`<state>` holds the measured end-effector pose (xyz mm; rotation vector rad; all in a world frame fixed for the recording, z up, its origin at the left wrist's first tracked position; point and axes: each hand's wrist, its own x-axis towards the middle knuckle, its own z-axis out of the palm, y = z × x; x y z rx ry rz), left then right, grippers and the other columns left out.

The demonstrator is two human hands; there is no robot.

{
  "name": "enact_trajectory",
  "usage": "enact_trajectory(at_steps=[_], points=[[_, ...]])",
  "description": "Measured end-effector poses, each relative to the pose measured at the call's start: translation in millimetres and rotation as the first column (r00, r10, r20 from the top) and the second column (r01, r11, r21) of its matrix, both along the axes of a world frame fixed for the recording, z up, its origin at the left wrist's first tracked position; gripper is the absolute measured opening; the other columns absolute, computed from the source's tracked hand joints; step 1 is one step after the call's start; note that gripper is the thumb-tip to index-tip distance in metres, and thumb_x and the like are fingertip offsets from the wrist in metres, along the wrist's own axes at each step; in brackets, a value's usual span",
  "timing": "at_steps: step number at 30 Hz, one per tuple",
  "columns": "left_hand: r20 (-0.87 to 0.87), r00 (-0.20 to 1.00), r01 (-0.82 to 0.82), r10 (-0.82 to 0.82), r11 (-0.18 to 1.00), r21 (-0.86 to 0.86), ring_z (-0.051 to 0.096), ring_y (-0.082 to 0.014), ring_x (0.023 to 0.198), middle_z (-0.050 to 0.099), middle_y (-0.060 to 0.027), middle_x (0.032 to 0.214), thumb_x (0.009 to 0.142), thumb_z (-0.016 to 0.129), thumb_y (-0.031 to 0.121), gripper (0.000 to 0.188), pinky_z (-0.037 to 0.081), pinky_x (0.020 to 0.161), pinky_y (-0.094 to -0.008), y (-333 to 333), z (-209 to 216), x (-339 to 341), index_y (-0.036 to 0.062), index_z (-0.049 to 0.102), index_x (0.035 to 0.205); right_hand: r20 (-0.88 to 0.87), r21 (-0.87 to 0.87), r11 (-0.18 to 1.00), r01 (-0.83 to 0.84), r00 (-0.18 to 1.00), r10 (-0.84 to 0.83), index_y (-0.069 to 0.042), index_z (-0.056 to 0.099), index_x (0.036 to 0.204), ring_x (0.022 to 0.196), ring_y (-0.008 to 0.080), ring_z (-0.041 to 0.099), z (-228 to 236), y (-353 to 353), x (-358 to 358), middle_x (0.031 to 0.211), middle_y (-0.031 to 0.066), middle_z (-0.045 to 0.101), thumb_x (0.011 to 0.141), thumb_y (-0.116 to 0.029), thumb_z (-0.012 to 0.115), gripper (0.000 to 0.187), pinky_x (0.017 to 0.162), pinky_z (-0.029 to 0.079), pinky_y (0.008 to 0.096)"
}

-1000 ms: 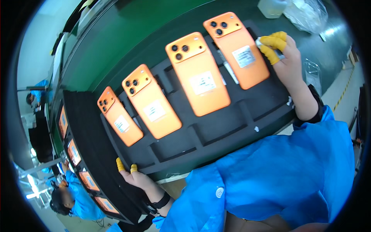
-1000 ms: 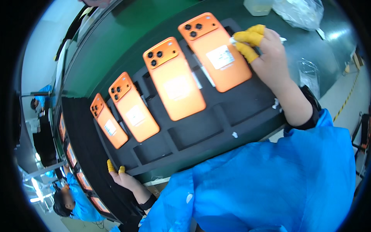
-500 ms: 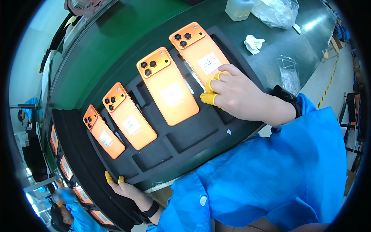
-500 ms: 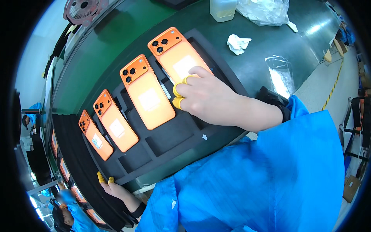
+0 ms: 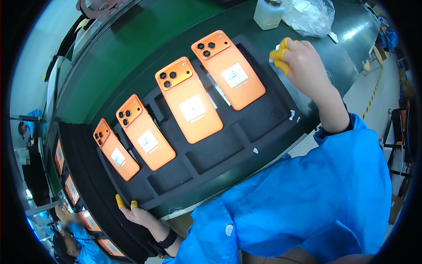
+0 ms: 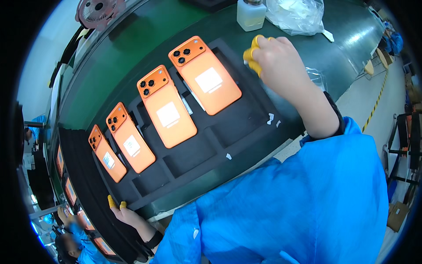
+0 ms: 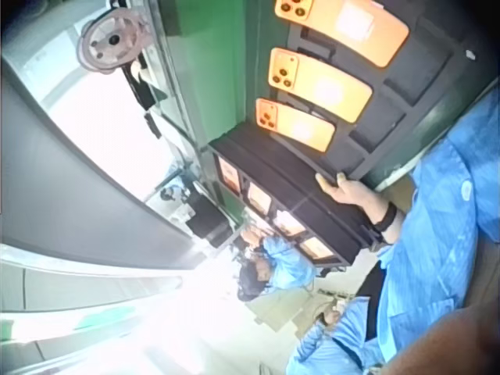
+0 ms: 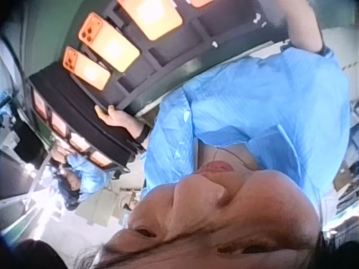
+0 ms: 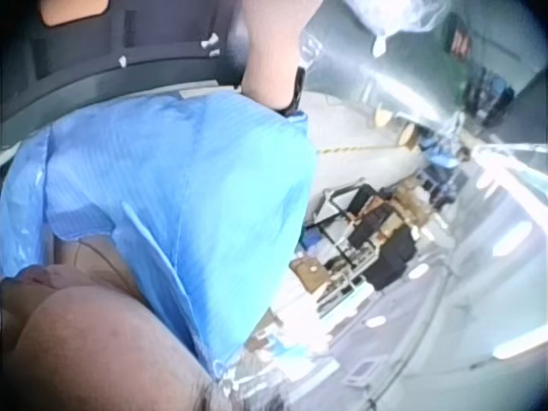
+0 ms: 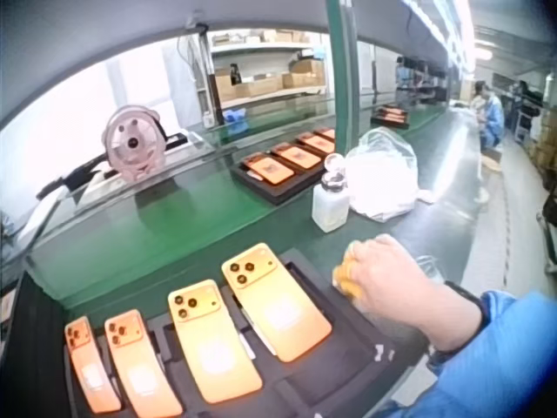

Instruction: Cleaning the back surfaces and camera lenses of several orange smartphones on an assembly line.

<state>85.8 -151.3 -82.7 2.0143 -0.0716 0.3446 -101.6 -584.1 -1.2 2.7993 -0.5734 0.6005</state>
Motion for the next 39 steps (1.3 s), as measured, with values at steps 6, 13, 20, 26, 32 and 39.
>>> enact_trajectory(at_steps=[6,13,20,26,32,39], points=[[-0.055,0.998,-0.031,0.029,0.999,-0.037,0.048,-0.0204,0.102,0.049,-0.0141,0.116,0.067,0.035,-0.009,0.053,0.038,0.087,-0.0259,0,2,0,-0.0063,0.044,0.118,-0.065,0.072,0.976,0.203,0.978,-0.199,-0.005,0.063,0.077,0.075,0.0220,0.055,-44,-35,15,0.082,0.0072,0.054,0.067,-0.007,0.062,0.011,0.071,0.041,0.0329],[-0.029,0.999,-0.031,0.031,1.000,0.003,0.051,-0.0177,0.096,0.051,-0.0127,0.110,0.068,0.036,-0.006,0.050,0.039,0.085,-0.0243,0,4,-3,-0.0057,0.045,0.117,0.151,0.092,0.989,0.116,0.980,-0.129,-0.007,0.060,0.097,0.089,0.0254,0.051,-35,-22,18,0.101,0.0084,0.051,0.067,-0.012,0.066,0.031,0.078,0.040,0.0366],[-0.002,0.999,-0.045,0.045,0.998,0.043,0.046,-0.0226,0.108,0.045,-0.0158,0.120,0.070,0.033,-0.008,0.051,0.036,0.091,-0.0283,-1,3,-2,-0.0060,0.040,0.121,0.210,0.295,0.939,-0.177,0.971,0.117,-0.006,0.050,0.113,0.103,0.0304,0.045,-31,-1,25,0.120,0.0123,0.044,0.067,-0.026,0.068,0.053,0.089,0.036,0.0388],[0.253,0.918,0.178,-0.305,0.888,0.425,0.043,-0.0308,0.107,0.047,-0.0177,0.110,0.067,0.048,-0.009,0.050,0.032,0.095,-0.0370,-65,50,-37,-0.0066,0.042,0.116,-0.051,0.419,0.896,-0.146,0.982,0.184,0.003,0.026,0.129,0.123,0.0354,0.026,-27,15,25,0.128,0.0212,0.034,0.062,-0.054,0.066,0.097,0.101,0.018,0.0481],[-0.031,0.654,0.574,-0.756,0.469,0.671,0.038,-0.0390,0.110,0.039,-0.0220,0.123,0.069,0.064,0.016,0.062,0.031,0.093,-0.0439,-164,80,-34,-0.0043,0.037,0.122,-0.128,0.520,0.841,-0.146,0.961,0.246,0.006,0.019,0.130,0.126,0.0361,0.022,-17,22,20,0.129,0.0219,0.031,0.054,-0.046,0.074,0.108,0.101,0.015,0.0514],[-0.175,0.560,0.674,-0.809,0.323,0.664,0.024,-0.0455,0.120,0.025,-0.0300,0.130,0.059,0.068,0.054,0.105,0.022,0.098,-0.0506,-191,59,-37,-0.0122,0.021,0.127,-0.208,0.560,0.826,-0.056,0.956,0.206,0.005,0.018,0.131,0.126,0.0370,0.020,-13,23,28,0.130,0.0226,0.028,0.055,-0.036,0.075,0.104,0.101,0.015,0.0526]])
